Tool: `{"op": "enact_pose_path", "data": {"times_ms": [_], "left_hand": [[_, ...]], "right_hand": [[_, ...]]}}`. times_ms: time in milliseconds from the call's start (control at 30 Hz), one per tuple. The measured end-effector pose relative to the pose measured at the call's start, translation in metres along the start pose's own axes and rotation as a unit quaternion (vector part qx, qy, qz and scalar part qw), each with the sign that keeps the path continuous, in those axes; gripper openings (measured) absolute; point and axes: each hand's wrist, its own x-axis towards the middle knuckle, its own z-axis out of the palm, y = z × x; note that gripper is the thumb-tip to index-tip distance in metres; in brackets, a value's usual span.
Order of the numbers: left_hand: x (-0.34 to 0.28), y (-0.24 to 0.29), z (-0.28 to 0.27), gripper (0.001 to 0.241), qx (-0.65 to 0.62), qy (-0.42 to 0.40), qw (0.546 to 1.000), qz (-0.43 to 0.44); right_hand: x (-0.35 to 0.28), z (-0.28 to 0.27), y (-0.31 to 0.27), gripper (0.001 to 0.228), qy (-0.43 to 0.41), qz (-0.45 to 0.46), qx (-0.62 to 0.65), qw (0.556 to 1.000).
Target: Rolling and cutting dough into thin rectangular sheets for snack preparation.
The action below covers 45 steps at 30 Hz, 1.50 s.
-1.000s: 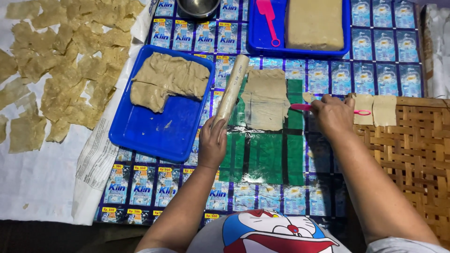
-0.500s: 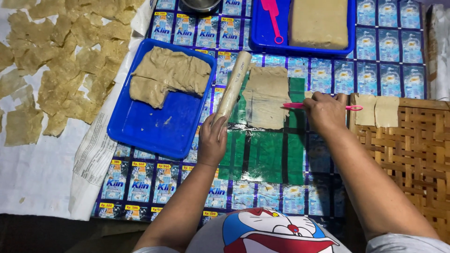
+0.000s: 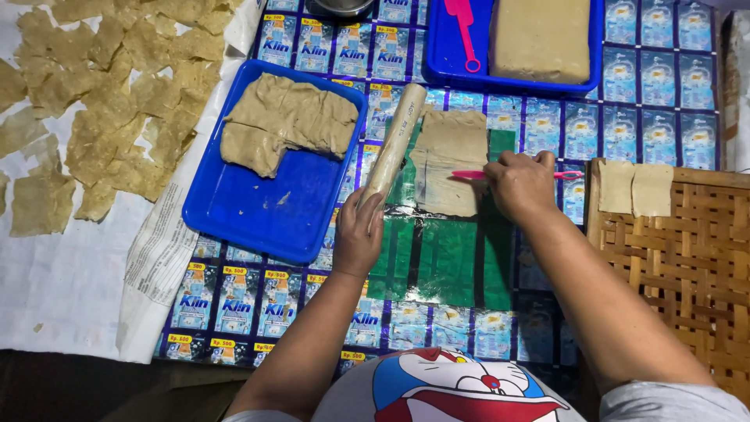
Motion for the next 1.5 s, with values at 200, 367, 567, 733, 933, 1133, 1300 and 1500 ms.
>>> {"op": "enact_pose_path", "data": {"times_ms": [200, 367, 567, 733, 933, 1133, 1300, 1500], "left_hand": [[-0.001, -0.001, 0.000, 0.034, 0.004, -0.003, 1.000, -0.008], [-0.001, -0.001, 0.000, 0.035, 0.009, 0.001, 1.000, -0.008], [-0.002, -0.002, 0.000, 0.034, 0.010, 0.005, 1.000, -0.005], [-0.001, -0.003, 0.001, 0.034, 0.011, 0.004, 1.000, 0.000], [0.000, 0.000, -0.001, 0.035, 0.000, 0.000, 1.000, 0.003], [-0.001, 0.000, 0.000, 0.036, 0.007, 0.007, 1.000, 0.009], [-0.002, -0.002, 0.002, 0.036, 0.006, 0.006, 1.000, 0.009], [-0.002, -0.001, 0.001, 0.034, -0.002, 0.003, 1.000, 0.001]], "right_hand": [[0.015, 0.002, -0.022, 0.010, 0.005, -0.011, 0.029, 1.000], [0.026, 0.028, -0.038, 0.010, 0.005, -0.033, 0.044, 0.998], [0.027, 0.000, -0.038, 0.013, 0.000, -0.019, 0.046, 0.999], [-0.010, -0.042, 0.004, 0.008, -0.011, 0.028, -0.014, 0.999], [-0.070, -0.043, 0.034, 0.011, -0.137, 0.052, -0.061, 0.987], [-0.082, -0.027, 0.032, 0.010, -0.172, 0.049, -0.071, 0.981], [-0.074, -0.036, 0.017, 0.012, -0.123, 0.030, -0.045, 0.991], [-0.071, -0.024, 0.008, 0.010, -0.086, 0.018, -0.036, 0.995]]}}
